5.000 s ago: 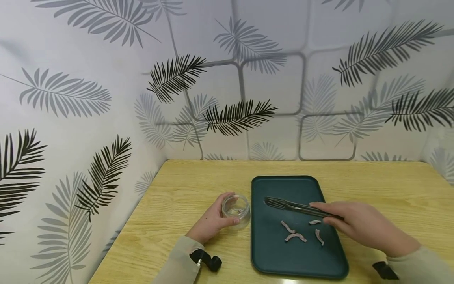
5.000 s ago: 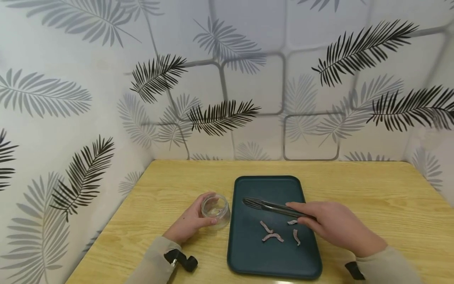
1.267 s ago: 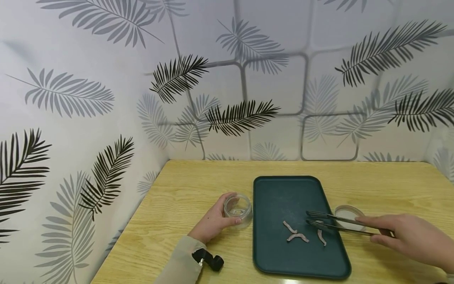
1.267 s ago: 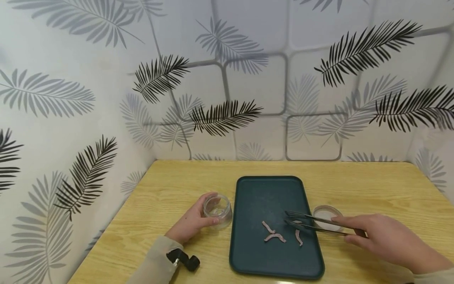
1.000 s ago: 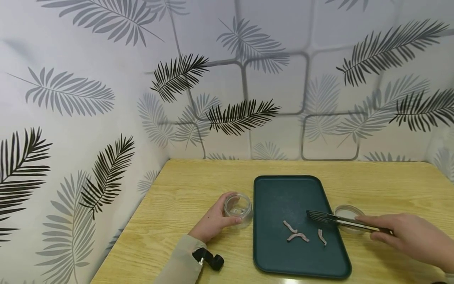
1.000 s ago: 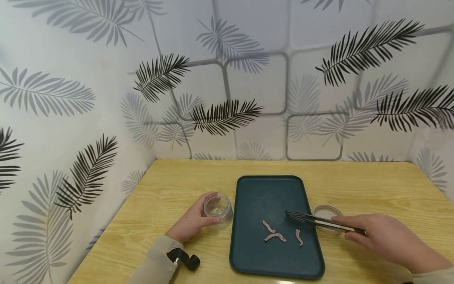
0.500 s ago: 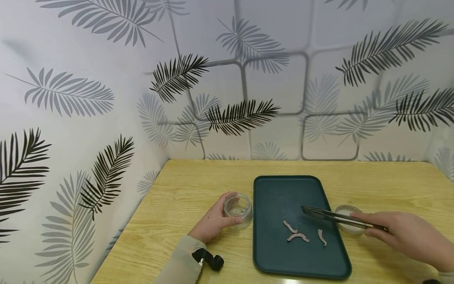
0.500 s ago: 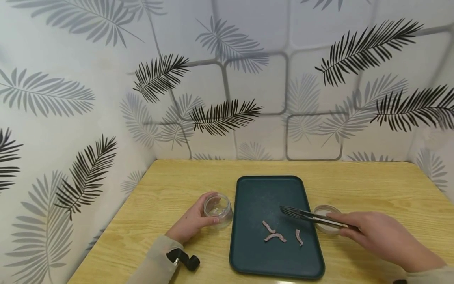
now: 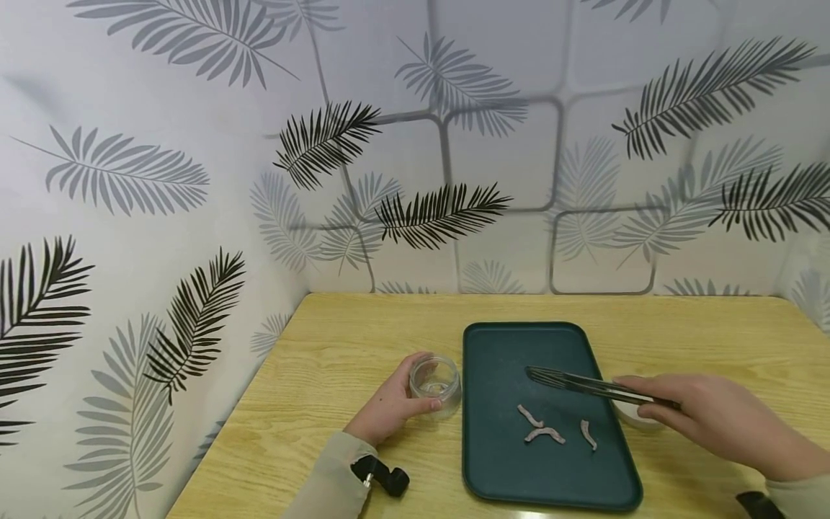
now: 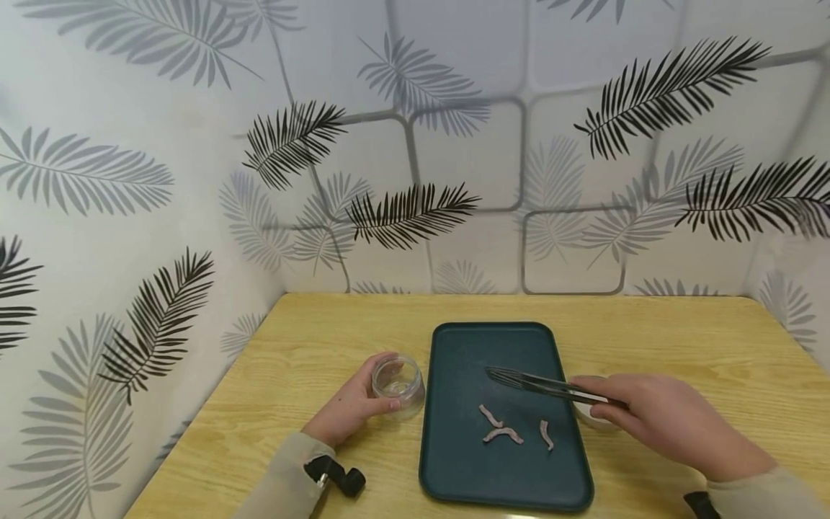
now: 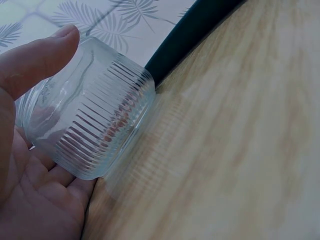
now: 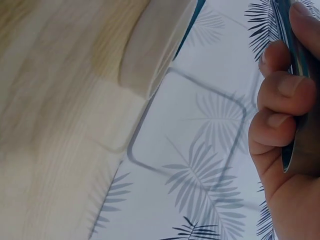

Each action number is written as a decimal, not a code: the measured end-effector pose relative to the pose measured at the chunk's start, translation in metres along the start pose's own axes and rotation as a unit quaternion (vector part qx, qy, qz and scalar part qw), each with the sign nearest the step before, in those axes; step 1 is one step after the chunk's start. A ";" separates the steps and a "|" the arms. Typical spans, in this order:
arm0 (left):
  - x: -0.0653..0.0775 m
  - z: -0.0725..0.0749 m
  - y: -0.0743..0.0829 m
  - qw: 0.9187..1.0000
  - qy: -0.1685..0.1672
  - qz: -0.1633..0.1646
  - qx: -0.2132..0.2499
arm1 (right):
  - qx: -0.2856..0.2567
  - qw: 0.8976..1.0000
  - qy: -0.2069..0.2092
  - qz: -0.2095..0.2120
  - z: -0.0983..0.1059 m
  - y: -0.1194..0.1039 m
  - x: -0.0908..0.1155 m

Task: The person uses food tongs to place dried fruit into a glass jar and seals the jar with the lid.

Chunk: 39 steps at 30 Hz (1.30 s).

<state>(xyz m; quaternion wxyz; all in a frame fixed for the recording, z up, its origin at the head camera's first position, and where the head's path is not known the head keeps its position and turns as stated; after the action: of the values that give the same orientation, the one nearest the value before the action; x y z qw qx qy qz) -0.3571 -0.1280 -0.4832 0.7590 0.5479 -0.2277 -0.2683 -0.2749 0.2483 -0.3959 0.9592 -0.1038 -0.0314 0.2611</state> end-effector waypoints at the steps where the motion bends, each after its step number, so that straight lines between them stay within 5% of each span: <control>1: 0.000 0.000 0.000 1.000 0.001 0.000 -0.002 | -0.003 1.000 -0.001 0.006 0.001 -0.003 -0.002; 11: 0.000 -0.001 0.000 1.000 -0.002 0.000 0.016 | 0.016 0.994 0.052 0.091 0.016 -0.043 -0.020; 23: 0.001 -0.002 0.000 1.000 0.000 0.009 0.013 | 0.013 0.984 0.065 0.168 0.019 -0.088 -0.056; 39: -0.001 -0.001 -0.001 1.000 0.003 0.008 0.021 | 0.026 0.984 0.066 0.164 0.004 -0.115 -0.091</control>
<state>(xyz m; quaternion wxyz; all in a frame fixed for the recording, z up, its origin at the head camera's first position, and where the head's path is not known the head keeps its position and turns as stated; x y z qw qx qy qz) -0.3572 -0.1267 -0.4845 0.7502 0.5626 -0.2354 -0.2553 -0.2974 0.1058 -0.3675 0.9058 -0.0993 0.0560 0.4080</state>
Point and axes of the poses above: each hand's wrist, its own x-axis away from the middle knuckle, its own z-axis out of the back of the hand, y = z × x, the point moved 9 cm from there along -x, towards the middle knuckle, and after that the axes turned 13 degrees about -y, right-handed, at the moved point
